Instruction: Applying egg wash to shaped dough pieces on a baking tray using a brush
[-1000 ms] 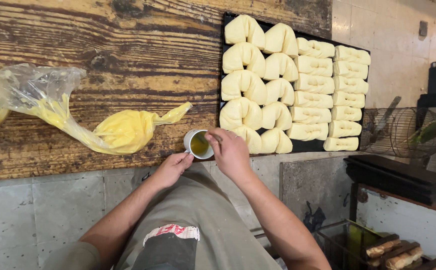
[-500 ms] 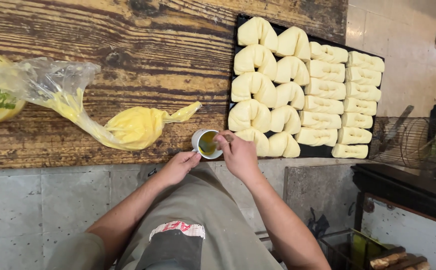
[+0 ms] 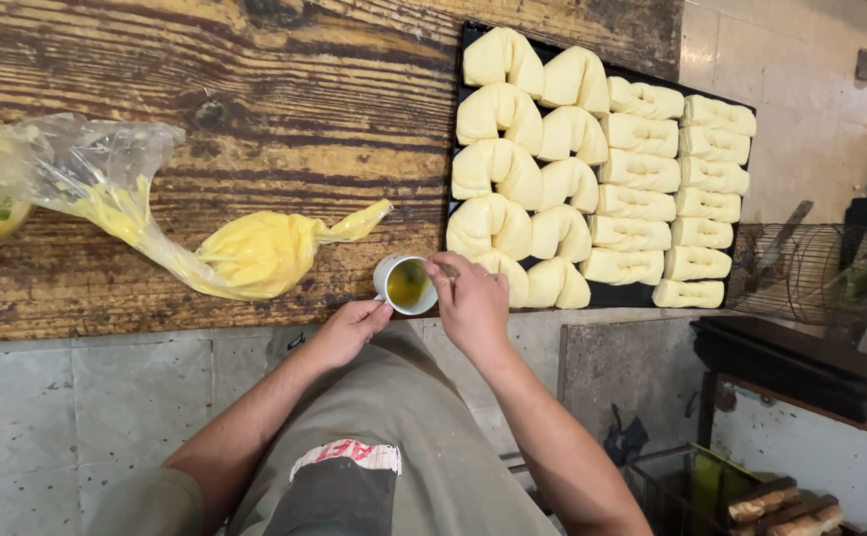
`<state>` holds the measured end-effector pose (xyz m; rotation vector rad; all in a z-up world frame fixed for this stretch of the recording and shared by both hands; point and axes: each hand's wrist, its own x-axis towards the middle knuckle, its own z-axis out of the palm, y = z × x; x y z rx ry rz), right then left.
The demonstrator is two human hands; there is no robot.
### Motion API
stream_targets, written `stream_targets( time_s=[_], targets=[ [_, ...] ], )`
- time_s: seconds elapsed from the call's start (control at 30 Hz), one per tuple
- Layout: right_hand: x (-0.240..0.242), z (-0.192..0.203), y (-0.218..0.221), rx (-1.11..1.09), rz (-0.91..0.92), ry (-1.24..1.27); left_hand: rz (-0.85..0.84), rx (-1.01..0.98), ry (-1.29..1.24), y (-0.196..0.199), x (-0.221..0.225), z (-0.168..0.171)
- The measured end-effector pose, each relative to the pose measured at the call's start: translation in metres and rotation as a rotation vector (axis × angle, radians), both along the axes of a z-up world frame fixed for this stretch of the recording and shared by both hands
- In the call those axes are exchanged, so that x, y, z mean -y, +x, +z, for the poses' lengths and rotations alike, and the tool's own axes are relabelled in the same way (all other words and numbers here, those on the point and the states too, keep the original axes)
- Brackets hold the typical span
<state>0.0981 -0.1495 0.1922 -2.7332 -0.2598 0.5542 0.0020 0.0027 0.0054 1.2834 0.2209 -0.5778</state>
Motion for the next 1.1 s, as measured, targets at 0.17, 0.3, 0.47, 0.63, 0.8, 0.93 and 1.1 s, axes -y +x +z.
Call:
stream_targets(
  time_s=[0.17,0.3,0.47,0.63,0.8,0.93,1.1],
  targets=[
    [0.003,-0.009,0.000,-0.054,-0.016,0.073,0.009,-0.003,-0.002,-0.002,-0.003,0.008],
    [0.010,-0.023,0.003,-0.140,-0.062,0.155,0.005,0.018,-0.016,0.000,-0.003,0.006],
    [0.007,-0.018,0.002,-0.062,-0.014,0.109,0.007,0.015,-0.020,0.000,-0.003,0.007],
    [0.007,-0.018,0.004,0.041,0.031,0.031,0.001,0.022,-0.013,0.001,-0.004,0.004],
    [0.013,-0.018,0.006,-0.007,0.034,0.018,-0.009,0.013,0.005,-0.002,-0.003,0.002],
    [0.010,-0.020,0.001,-0.094,-0.064,0.181,-0.007,0.010,0.002,-0.003,-0.002,0.004],
    [0.008,-0.017,0.000,-0.154,-0.068,0.190,0.006,0.020,-0.006,0.000,-0.004,0.012]
  ],
)
